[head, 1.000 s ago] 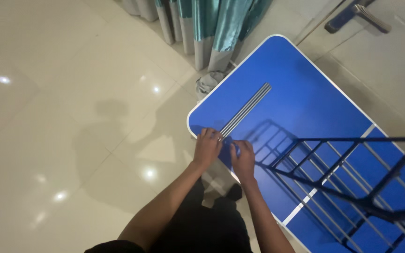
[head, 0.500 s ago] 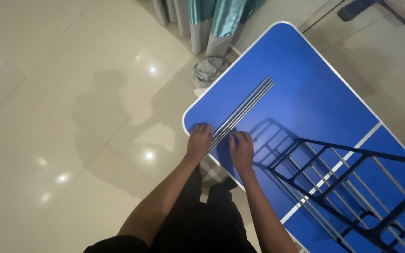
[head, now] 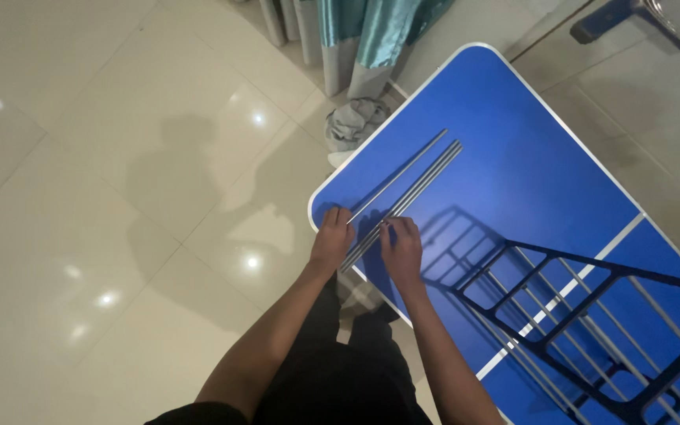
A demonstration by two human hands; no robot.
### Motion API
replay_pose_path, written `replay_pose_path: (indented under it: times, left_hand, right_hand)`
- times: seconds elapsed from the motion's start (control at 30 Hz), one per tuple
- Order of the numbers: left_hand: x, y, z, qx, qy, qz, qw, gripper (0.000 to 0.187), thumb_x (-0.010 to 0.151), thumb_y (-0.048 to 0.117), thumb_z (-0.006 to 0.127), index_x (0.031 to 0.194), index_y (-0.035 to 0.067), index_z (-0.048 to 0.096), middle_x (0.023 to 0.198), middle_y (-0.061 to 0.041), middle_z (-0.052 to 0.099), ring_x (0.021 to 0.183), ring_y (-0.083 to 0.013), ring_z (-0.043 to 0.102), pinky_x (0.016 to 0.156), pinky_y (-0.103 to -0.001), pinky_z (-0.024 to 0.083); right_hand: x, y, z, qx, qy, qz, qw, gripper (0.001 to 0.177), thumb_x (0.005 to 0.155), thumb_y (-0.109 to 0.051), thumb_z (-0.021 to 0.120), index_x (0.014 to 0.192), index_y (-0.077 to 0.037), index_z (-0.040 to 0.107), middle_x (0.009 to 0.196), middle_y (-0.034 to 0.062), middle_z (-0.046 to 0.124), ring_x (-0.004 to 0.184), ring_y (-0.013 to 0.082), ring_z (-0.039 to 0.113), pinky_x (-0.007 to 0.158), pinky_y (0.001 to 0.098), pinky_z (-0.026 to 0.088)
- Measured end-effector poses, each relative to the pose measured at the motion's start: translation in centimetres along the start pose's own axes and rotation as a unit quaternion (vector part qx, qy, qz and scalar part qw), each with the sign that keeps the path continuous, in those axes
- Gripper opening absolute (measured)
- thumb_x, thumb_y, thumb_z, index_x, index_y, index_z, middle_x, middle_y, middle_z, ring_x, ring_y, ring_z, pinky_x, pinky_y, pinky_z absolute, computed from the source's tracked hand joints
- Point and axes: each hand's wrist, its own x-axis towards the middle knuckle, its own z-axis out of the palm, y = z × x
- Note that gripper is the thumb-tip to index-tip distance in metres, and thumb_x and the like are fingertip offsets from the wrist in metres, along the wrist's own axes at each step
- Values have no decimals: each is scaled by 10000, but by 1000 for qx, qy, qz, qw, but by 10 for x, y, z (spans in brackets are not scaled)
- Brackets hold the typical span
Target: The person assembles a metal dish rack by inserting multiple horizontal rods into the side frames. They pick up each rod from a blue table and slide it into place, repeating the process until the rack is fully assembled.
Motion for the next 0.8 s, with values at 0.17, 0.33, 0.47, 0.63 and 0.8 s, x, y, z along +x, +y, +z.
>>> replay_pose_path:
  times: [0.17,0.33,0.47,0.63,0.8]
  left_hand:
    - [4,6,-35,17,47,48,998,255,857,66,692,1084,26,585,1066,-178,562,1008,-375,618,896,-446,533]
    - [5,19,-92,19,88,114,989,228,805,63,720,1016,43,636,985,-126,594,938,-322,632,851,-417,536]
    - [9,15,-136,10,58,156,986,181,751,70,741,909,60,654,880,-83,603,874,-288,630,797,-406,517]
    - [6,13,-159,10,58,182,981,123,788,68,725,894,73,663,896,-68,614,884,-268,630,803,-403,514]
    - [-3,30,-154,14,29,208,978,105,821,102,758,903,89,694,913,-57,626,909,-250,629,777,-398,486]
  right_hand:
    - [17,-22,6,-30,-6,-58,998,317,892,-77,711,1206,-34,693,1226,163,632,1133,374,599,958,485,471]
    - [35,-48,2,-147,26,-188,971,386,855,-66,733,1237,-119,707,1333,135,598,1297,399,515,1103,573,341]
    - [39,-60,-3,-153,9,-203,967,252,851,-126,788,1099,-145,751,1137,51,658,1194,299,598,1174,601,297]
    - [28,-69,-9,-81,-40,-219,972,191,858,-129,795,1046,-101,777,982,46,695,983,238,656,1080,508,404]
    - [6,-87,-22,-59,-62,-196,977,149,875,-119,782,1014,-65,767,926,63,729,916,261,682,817,409,448]
